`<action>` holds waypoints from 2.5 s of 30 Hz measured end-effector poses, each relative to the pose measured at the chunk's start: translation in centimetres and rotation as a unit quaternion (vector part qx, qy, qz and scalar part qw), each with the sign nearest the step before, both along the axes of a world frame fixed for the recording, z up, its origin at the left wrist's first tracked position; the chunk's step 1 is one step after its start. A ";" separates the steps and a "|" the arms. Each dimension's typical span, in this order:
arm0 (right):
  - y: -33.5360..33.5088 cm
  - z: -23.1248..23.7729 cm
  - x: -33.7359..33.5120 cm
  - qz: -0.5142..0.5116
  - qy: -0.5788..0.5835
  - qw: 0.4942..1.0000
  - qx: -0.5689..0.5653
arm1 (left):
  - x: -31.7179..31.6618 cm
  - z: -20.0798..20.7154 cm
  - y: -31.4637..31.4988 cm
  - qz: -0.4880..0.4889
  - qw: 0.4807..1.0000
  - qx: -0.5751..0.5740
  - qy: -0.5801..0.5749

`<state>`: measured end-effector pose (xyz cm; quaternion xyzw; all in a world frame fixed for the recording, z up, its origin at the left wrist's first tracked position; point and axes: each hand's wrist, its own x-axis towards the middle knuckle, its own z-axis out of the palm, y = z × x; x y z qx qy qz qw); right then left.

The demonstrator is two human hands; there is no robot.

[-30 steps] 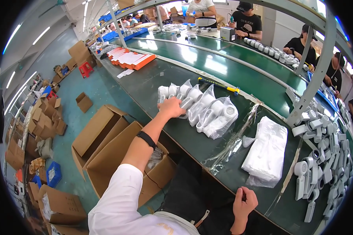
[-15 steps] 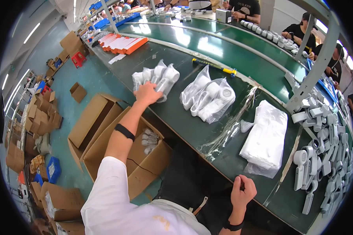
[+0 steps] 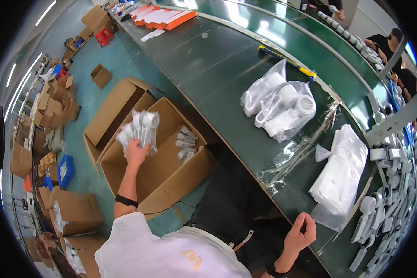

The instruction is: The person moves several bagged fans from the table into a box, then individually bags more fans from a pile and sets them on the table. Finally, they gather the newly bagged fans and place them into the box.

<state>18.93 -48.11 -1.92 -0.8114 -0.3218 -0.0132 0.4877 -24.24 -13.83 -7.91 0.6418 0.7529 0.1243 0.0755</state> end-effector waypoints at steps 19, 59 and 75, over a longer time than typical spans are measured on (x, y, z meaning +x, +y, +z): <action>13.2 1.6 -3.5 0.149 -0.161 0.962 -0.165 | 6.6 -26.9 7.0 -0.035 0.890 -0.444 0.093; 6.4 2.1 -1.8 0.153 0.039 0.985 0.064 | 37.4 14.9 -1.7 -0.440 0.894 0.079 -0.023; 6.9 2.2 -1.8 0.141 -0.086 0.985 0.041 | 38.7 11.4 -2.2 -0.474 0.871 0.114 0.066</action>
